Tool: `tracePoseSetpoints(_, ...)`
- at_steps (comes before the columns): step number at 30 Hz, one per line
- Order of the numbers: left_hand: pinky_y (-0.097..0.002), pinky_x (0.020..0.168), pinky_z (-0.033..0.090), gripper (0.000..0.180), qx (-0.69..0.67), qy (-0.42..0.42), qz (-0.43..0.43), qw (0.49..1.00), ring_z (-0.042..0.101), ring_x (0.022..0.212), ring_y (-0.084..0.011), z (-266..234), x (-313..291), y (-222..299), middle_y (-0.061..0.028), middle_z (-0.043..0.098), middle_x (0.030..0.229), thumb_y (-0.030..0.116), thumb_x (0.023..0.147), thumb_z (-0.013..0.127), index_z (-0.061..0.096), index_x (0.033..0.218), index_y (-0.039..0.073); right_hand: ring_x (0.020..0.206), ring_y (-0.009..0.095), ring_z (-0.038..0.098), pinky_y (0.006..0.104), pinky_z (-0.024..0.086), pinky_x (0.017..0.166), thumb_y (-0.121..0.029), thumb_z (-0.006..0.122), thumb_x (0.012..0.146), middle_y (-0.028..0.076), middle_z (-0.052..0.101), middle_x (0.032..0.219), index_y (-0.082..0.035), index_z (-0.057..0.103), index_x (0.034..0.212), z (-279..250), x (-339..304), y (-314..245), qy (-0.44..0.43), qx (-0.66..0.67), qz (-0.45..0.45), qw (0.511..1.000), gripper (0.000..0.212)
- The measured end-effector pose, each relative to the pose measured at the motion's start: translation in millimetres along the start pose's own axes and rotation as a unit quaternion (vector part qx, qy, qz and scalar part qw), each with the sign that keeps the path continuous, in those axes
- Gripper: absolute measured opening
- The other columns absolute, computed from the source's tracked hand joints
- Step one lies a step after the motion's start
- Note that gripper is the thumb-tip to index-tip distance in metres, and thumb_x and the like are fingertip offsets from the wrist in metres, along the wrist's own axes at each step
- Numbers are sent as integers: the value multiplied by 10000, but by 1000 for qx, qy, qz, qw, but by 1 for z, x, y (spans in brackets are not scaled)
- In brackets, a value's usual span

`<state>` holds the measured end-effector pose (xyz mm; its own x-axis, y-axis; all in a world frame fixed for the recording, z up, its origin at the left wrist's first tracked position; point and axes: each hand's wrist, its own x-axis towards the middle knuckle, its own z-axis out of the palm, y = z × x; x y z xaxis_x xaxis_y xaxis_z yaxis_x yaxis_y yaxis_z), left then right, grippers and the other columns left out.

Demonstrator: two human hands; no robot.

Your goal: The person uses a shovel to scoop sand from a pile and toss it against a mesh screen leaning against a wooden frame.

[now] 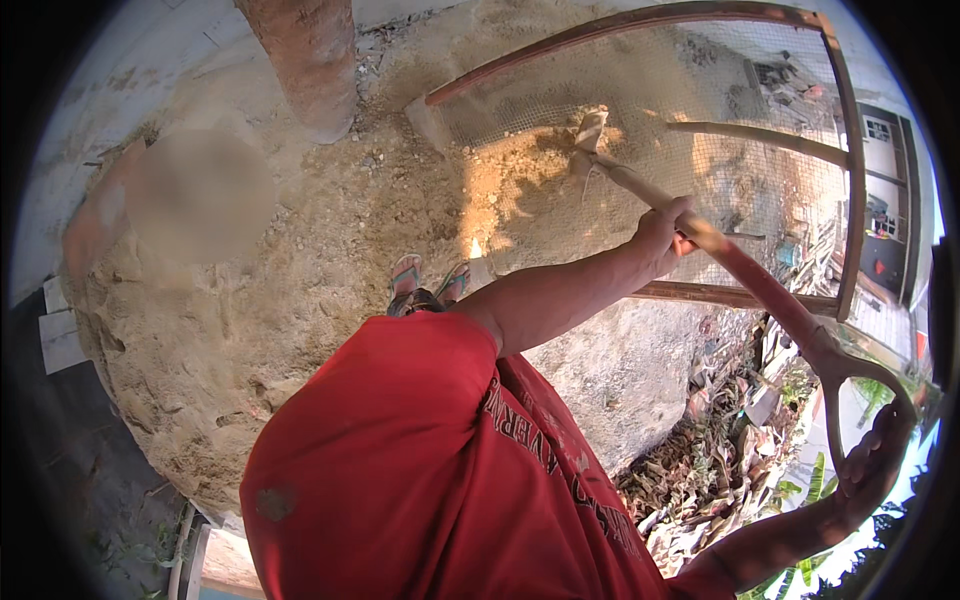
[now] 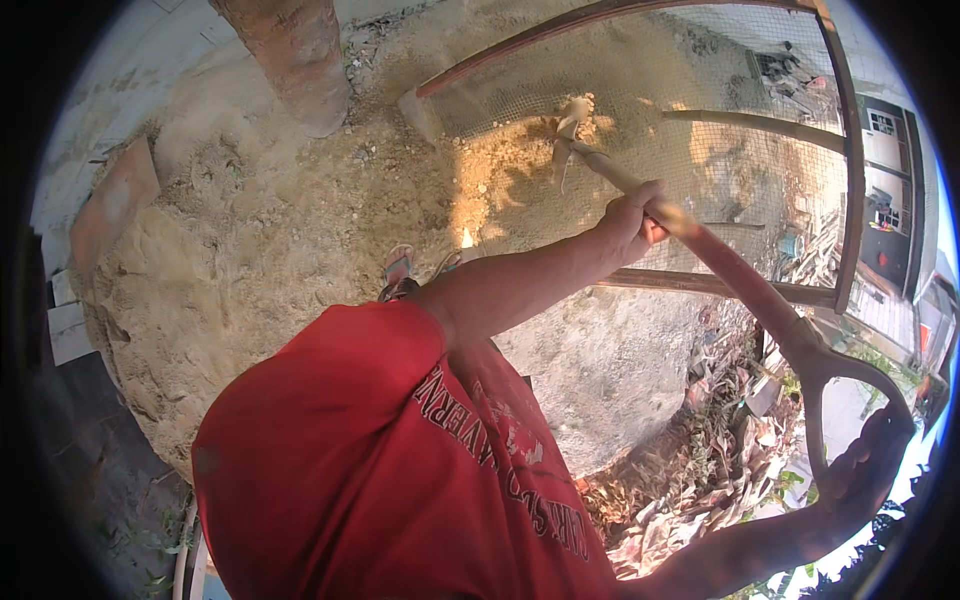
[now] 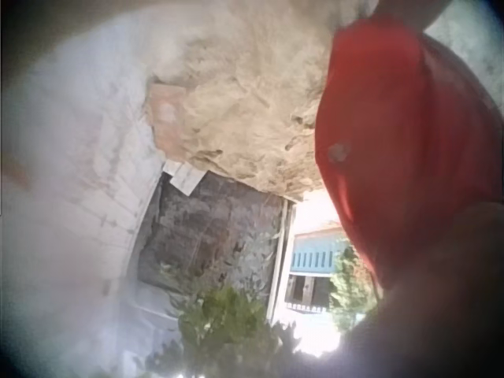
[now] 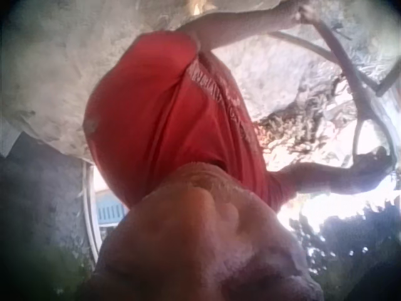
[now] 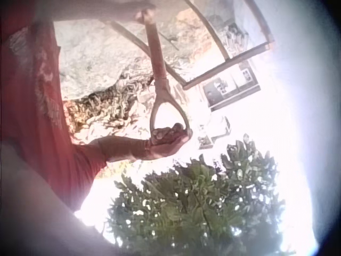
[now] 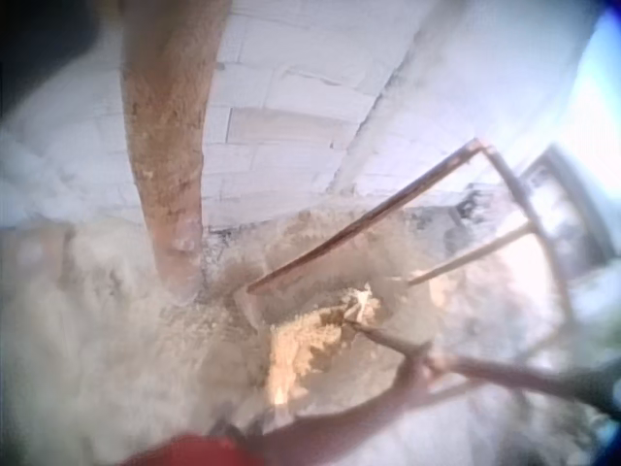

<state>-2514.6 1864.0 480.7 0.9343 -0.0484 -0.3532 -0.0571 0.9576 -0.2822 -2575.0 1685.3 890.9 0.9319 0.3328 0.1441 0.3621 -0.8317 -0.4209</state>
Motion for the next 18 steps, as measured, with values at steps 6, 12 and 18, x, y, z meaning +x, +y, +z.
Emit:
tracePoseSetpoints(6,-459,924,476,341,-70,85,-6,994,552,945,-283,-54,-11,-1,-162,459,950,171,850,544,344,1052,-17,1047,160,534,279,428,849,-329,422,966,129,542,1155,-20,533,1178,29,-70,67,96,211,241,942,391)
tracePoseSetpoints(12,-370,588,500,179,43,311,26,949,498,641,-199,-160,18,7,-86,438,780,157,896,473,366,980,40,967,225,516,356,394,869,-657,231,904,129,550,1006,-1,565,1008,126,-127,74,23,-55,-4,998,744)
tracePoseSetpoints(18,-436,626,528,257,107,359,-24,927,547,732,-240,-184,12,-32,-124,449,888,170,882,504,355,1026,18,715,214,587,367,449,649,-483,639,825,140,581,775,-4,537,903,152,-133,77,-91,-101,-6,991,496)
